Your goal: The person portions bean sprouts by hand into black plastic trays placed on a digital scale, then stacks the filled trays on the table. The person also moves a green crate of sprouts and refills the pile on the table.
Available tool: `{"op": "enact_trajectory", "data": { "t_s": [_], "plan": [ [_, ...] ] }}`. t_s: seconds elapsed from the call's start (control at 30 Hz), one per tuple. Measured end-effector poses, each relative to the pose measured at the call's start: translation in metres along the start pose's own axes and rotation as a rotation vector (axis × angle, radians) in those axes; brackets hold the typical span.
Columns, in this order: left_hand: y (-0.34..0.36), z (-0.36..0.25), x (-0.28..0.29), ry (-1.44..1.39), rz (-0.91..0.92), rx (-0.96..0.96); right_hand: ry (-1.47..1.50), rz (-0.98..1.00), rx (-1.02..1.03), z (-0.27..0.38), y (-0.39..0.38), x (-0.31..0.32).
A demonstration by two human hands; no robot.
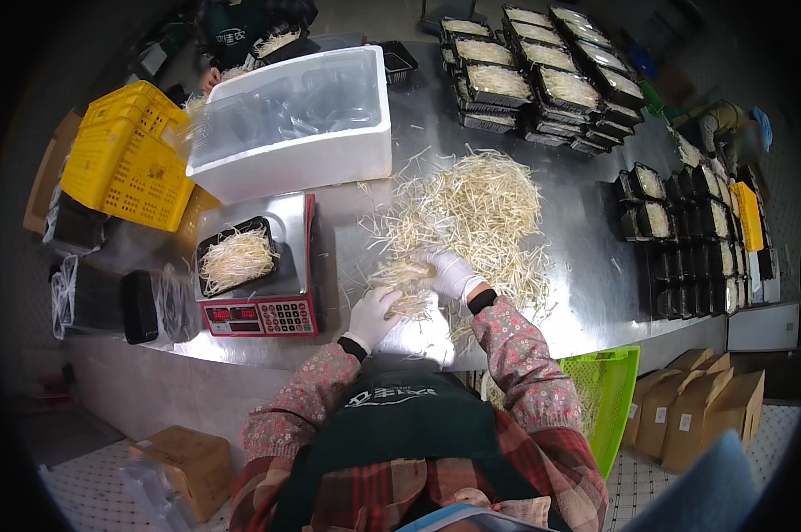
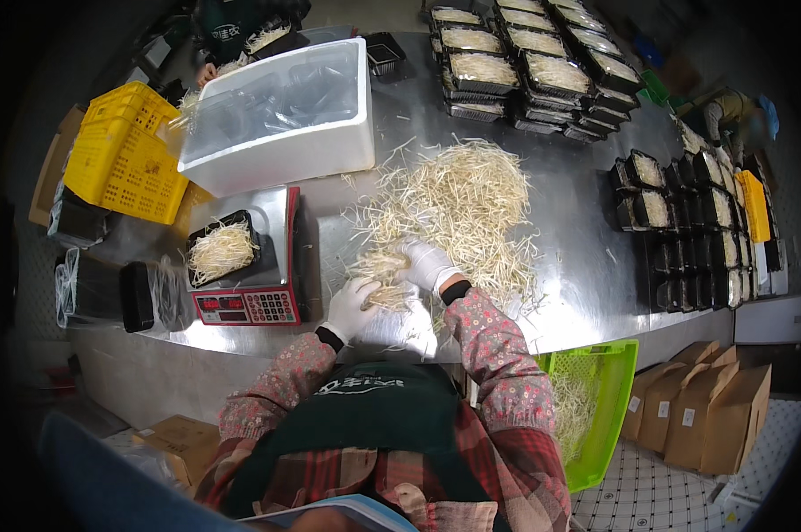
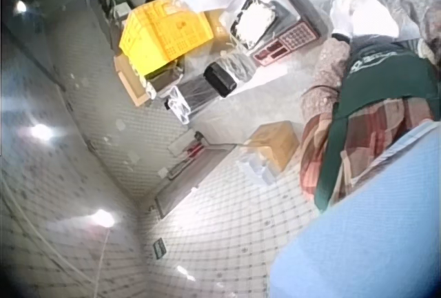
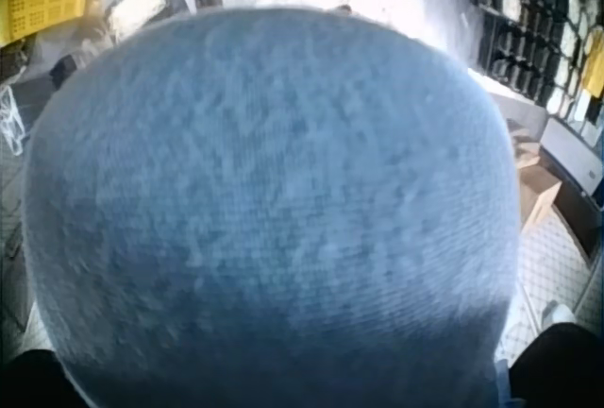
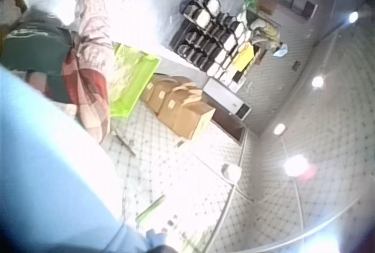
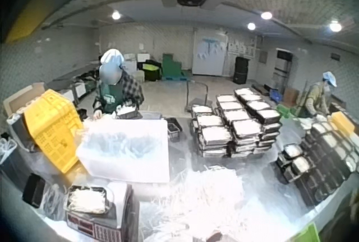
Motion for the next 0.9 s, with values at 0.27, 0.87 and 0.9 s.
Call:
{"op": "enact_trajectory", "data": {
  "t_s": [0.27, 0.87, 0.9],
  "plan": [
    [-0.025, 0.014, 0.0, 0.234, 0.112, 0.169, -0.297, 0.01, -0.127, -0.003, -0.057, -0.026],
    [0.0, 0.037, 0.014, -0.048, 0.167, -0.044, 0.385, -0.343, -0.151, -0.049, -0.033, 0.013],
    [0.0, 0.031, 0.012, -0.059, 0.173, -0.067, 0.393, -0.332, -0.108, -0.034, -0.029, 0.011]
  ]
}}
Point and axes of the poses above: each hand's wrist, its own y-axis towards the middle knuckle, its own x-axis out of the back of the hand, z = x × y, the point moved 4 cm from there along y, towards the middle knuckle, and after that the axes turned 1 degree about -x, right-handed, at the moved point
